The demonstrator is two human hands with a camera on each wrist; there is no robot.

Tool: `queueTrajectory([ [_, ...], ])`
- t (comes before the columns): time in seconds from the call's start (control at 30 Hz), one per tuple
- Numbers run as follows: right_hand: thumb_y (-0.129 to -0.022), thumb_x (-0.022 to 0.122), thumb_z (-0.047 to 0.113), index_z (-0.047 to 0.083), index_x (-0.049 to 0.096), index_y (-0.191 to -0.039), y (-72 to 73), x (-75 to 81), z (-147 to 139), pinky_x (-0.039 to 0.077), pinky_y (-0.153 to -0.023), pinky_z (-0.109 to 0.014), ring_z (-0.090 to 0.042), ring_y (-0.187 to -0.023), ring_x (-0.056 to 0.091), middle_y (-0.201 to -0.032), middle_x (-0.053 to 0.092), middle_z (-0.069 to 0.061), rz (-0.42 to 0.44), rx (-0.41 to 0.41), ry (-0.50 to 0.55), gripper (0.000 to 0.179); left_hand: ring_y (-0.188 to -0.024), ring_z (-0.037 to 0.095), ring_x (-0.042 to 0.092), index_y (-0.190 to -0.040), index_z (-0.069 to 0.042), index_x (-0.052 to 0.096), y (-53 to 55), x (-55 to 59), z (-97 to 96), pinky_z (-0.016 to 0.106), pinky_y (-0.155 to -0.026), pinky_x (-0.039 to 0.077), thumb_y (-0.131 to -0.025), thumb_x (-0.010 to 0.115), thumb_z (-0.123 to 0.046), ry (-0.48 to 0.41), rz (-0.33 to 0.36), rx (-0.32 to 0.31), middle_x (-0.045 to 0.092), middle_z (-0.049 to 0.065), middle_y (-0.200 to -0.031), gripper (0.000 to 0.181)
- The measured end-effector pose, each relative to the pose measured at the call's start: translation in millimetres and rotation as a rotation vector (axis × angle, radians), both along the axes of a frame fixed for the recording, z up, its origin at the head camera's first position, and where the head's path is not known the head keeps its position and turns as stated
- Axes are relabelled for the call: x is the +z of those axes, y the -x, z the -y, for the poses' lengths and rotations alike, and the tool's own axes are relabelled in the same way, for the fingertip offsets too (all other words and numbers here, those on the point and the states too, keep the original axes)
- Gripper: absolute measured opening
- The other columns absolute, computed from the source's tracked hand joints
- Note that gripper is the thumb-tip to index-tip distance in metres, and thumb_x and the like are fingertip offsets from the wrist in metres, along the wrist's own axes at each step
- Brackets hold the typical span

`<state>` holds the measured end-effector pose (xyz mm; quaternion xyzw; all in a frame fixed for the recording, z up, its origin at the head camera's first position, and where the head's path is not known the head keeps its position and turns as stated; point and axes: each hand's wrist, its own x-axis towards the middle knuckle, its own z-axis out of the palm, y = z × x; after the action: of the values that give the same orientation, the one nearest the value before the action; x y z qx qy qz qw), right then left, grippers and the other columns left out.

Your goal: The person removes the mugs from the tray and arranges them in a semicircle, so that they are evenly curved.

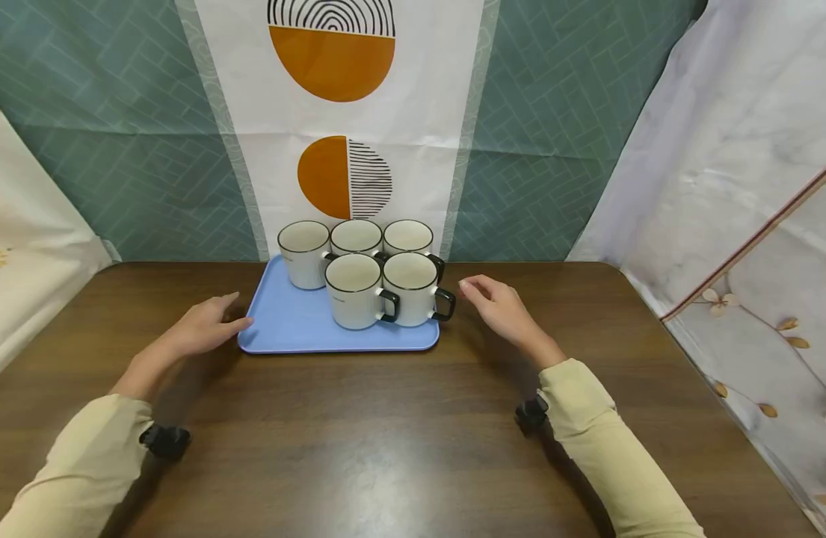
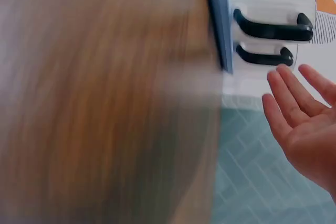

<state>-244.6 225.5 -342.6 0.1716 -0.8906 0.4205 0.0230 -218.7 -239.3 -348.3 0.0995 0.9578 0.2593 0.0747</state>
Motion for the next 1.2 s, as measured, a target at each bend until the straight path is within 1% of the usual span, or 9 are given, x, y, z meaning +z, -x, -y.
queueTrajectory([
  [0.13,-0.102,0.049,0.026,-0.009,0.059,-0.119,7.4,-4.2,14.4,0.042,-0.098,-0.05,-0.035,-0.106,0.059,-0.114,0.063,-0.022,0.132,0.0,0.145,0.04,-0.114,0.044,0.052,-0.138,0.02,0.031,8.1,-5.5,0.3,0.049,-0.093,0.046,-0.097,0.055,-0.032,-0.239,0.11,0.101,0.041,0.038,-0.134,0.07],
  [0.2,-0.101,0.051,0.025,-0.01,0.06,-0.115,9.7,-6.4,18.9,0.043,-0.097,-0.049,-0.031,-0.102,0.061,-0.11,0.065,-0.021,0.186,0.008,0.191,0.038,-0.109,0.037,0.056,-0.14,0.017,0.031,10.5,-6.2,-1.9,0.042,-0.091,0.049,-0.098,0.054,-0.028,-0.365,0.17,0.157,0.042,0.036,-0.135,0.066],
  [0.27,-0.1,0.053,0.024,-0.01,0.061,-0.11,12.1,-8.8,22.2,0.044,-0.095,-0.047,-0.026,-0.099,0.063,-0.105,0.068,-0.019,0.22,0.032,0.216,0.036,-0.109,0.035,0.055,-0.141,0.016,0.031,11.1,-6.1,-5.0,0.04,-0.092,0.048,-0.099,0.054,-0.024,-0.441,0.199,0.194,0.04,0.034,-0.136,0.062],
  [0.4,-0.096,0.058,0.018,-0.011,0.063,-0.103,14.4,-15.1,24.3,0.046,-0.087,-0.038,-0.018,-0.091,0.066,-0.095,0.071,-0.015,0.256,0.104,0.235,0.03,-0.116,0.038,0.049,-0.141,0.016,0.033,9.0,-10.4,-11.7,0.044,-0.096,0.044,-0.097,0.052,-0.011,-0.458,0.185,0.242,0.04,0.034,-0.137,0.054],
  [0.57,-0.086,0.07,0.006,-0.01,0.066,-0.099,16.1,-19.2,22.6,0.05,-0.077,-0.024,-0.013,-0.083,0.065,-0.09,0.071,-0.011,0.227,0.162,0.183,0.021,-0.113,0.036,0.048,-0.138,0.016,0.038,9.1,-20.8,-14.3,0.042,-0.093,0.046,-0.093,0.049,-0.001,-0.461,0.157,0.263,0.043,0.033,-0.135,0.049],
  [0.7,-0.083,0.062,-0.01,-0.017,0.063,-0.101,22.9,-18.2,24.5,0.054,-0.081,-0.028,-0.014,-0.084,0.067,-0.093,0.07,-0.02,0.226,0.266,0.227,0.019,-0.114,0.037,0.047,-0.138,0.015,0.038,10.6,-19.2,-12.0,0.043,-0.094,0.044,-0.092,0.048,0.001,-0.481,0.142,0.272,0.042,0.033,-0.135,0.049],
  [0.83,-0.082,0.048,-0.017,-0.021,0.06,-0.102,26.3,-18.3,28.6,0.053,-0.084,-0.036,-0.016,-0.085,0.068,-0.097,0.068,-0.025,0.259,0.342,0.277,0.024,-0.114,0.037,0.046,-0.138,0.015,0.038,10.0,-16.8,-9.6,0.043,-0.095,0.044,-0.092,0.048,0.001,-0.489,0.142,0.274,0.042,0.033,-0.135,0.05],
  [1.1,-0.085,0.042,-0.015,-0.02,0.06,-0.096,24.8,-21.0,33.8,0.054,-0.078,-0.032,-0.017,-0.08,0.068,-0.093,0.069,-0.017,0.352,0.279,0.362,0.022,-0.116,0.035,0.047,-0.14,0.013,0.037,13.9,-20.4,-6.8,0.041,-0.096,0.043,-0.091,0.048,0.001,-0.515,0.16,0.271,0.042,0.031,-0.137,0.052],
  [1.2,-0.087,0.044,-0.012,-0.016,0.062,-0.093,22.7,-22.5,32.8,0.051,-0.074,-0.031,-0.017,-0.076,0.064,-0.091,0.068,-0.012,0.376,0.299,0.432,0.019,-0.115,0.035,0.047,-0.14,0.013,0.037,13.9,-21.5,-6.7,0.039,-0.095,0.043,-0.091,0.049,0.001,-0.526,0.159,0.27,0.042,0.031,-0.137,0.052],
])
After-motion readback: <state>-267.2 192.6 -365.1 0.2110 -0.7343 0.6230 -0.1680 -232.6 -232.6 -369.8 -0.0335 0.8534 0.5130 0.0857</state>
